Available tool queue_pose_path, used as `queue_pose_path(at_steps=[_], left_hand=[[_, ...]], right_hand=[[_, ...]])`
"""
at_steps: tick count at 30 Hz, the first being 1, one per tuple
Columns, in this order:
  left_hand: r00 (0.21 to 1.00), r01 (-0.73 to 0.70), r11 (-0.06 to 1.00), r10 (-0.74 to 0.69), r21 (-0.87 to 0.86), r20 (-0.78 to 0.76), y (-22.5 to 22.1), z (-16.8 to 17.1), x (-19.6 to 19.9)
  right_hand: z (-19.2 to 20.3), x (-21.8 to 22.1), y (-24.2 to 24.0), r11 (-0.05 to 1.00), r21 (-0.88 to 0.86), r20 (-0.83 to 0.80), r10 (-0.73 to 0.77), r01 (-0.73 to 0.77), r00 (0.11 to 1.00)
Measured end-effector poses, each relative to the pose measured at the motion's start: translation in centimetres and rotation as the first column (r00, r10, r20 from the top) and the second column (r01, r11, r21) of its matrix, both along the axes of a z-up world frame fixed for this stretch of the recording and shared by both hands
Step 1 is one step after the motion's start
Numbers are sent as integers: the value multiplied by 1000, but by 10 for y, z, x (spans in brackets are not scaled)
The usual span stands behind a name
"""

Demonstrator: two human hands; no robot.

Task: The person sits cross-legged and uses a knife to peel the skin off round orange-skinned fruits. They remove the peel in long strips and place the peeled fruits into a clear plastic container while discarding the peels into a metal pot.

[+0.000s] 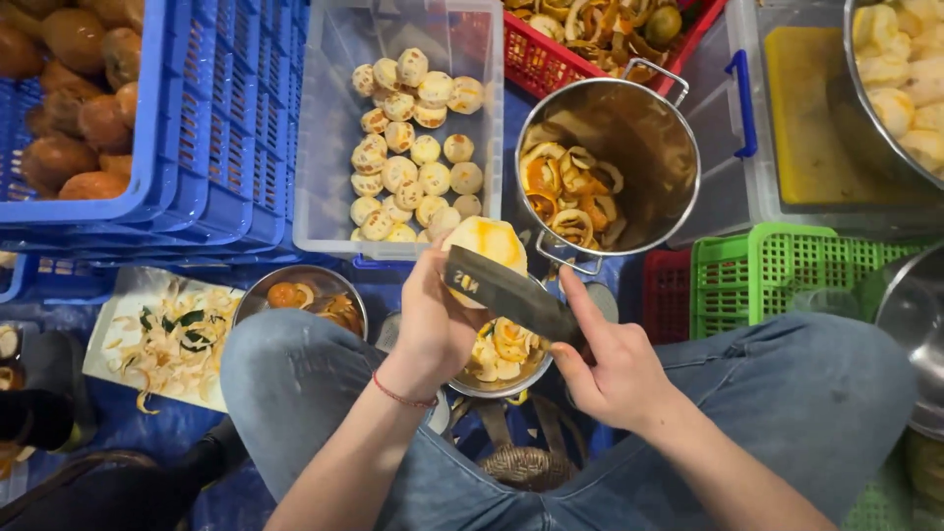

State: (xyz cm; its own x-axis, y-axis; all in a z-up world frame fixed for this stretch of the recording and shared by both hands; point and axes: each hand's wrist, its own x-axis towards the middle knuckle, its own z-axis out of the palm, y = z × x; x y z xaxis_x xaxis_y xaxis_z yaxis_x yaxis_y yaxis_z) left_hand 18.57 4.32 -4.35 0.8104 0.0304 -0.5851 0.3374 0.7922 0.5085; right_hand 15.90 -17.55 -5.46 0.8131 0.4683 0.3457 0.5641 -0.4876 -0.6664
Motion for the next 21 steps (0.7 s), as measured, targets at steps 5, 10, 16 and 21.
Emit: queue_pose_path(at_steps=[5, 10, 16, 21], left_hand=[[999, 20, 996, -18, -85, 26, -10, -27, -10], [984, 71, 987, -46, -143, 171, -16, -15, -7], [909, 140, 968, -43, -207, 416, -22, 1, -16], [927, 95, 991, -54, -93, 370, -25, 17, -22]], right_hand=[[27, -9, 7, 992, -111, 167, -46, 65, 985], [36, -17, 8, 975, -171, 281, -89, 141, 956], [28, -19, 1, 944, -277, 288, -96, 178, 953], [37, -1, -21, 988, -154, 62, 9, 0, 998]])
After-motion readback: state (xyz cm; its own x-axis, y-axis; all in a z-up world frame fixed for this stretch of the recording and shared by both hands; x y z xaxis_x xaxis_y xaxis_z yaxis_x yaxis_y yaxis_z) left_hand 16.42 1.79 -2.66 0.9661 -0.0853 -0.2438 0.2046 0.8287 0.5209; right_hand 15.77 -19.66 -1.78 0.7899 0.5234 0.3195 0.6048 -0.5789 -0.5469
